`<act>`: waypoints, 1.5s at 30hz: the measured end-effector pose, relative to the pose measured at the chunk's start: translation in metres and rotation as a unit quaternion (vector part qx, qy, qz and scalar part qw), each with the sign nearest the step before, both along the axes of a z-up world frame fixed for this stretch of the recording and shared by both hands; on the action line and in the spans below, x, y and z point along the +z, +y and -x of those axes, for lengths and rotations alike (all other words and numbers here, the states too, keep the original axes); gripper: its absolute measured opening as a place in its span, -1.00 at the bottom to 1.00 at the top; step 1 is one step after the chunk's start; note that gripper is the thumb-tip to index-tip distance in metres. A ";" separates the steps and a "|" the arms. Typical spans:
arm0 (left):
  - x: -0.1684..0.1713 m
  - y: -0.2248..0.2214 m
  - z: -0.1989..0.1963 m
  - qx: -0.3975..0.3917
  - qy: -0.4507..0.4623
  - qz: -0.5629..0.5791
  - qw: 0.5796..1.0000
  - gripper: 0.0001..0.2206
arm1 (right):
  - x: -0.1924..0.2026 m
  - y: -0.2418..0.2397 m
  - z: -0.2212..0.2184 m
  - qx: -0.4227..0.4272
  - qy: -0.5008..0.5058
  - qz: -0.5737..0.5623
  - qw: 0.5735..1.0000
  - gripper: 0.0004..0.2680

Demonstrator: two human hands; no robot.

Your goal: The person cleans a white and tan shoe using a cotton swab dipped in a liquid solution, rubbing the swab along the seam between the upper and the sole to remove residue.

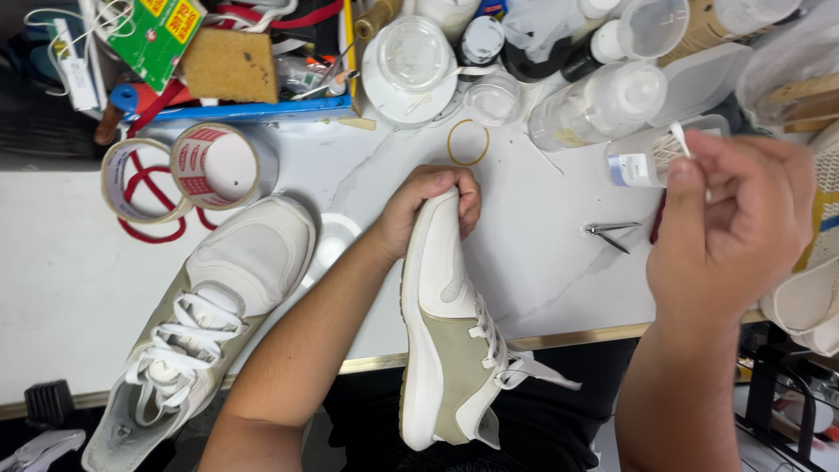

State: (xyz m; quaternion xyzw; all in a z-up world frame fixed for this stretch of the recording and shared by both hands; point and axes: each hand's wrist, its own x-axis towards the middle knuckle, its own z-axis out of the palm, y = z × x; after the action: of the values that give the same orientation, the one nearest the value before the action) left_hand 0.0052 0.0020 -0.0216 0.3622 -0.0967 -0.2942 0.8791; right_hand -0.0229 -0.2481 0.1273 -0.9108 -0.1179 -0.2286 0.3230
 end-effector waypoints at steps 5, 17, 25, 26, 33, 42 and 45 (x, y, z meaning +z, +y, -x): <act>0.002 0.006 -0.006 0.014 -0.062 -0.065 0.996 -0.52 | 0.007 -0.013 -0.017 0.022 0.021 0.056 0.998 -0.90; 0.007 0.018 -0.013 -0.028 -0.052 -0.083 0.995 -0.53 | 0.009 -0.010 -0.028 -0.026 0.045 0.105 0.993 -0.96; 0.005 0.017 -0.013 -0.032 -0.047 -0.072 0.996 -0.52 | 0.003 -0.015 -0.028 -0.021 0.042 0.091 0.995 -0.93; 0.004 0.018 -0.013 -0.032 -0.047 -0.069 0.996 -0.52 | 0.004 -0.018 -0.027 -0.017 0.048 0.103 0.993 -0.93; 0.001 0.018 -0.012 -0.028 -0.039 -0.068 0.997 -0.53 | 0.005 0.005 0.002 0.025 0.076 0.020 0.997 -0.89; -0.001 0.019 -0.013 -0.030 -0.076 -0.102 0.991 -0.54 | -0.034 0.072 0.031 0.296 0.129 -0.084 0.943 -0.87; -0.002 0.018 -0.013 -0.028 -0.067 -0.089 0.993 -0.55 | -0.038 0.075 0.026 0.296 0.115 -0.094 0.944 -0.86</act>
State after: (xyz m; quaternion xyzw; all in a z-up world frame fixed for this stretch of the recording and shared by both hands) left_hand 0.0180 0.0201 -0.0239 0.4552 -0.1392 -0.3014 0.8262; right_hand -0.0491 -0.1731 0.0893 -0.8204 -0.3217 -0.0269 0.4719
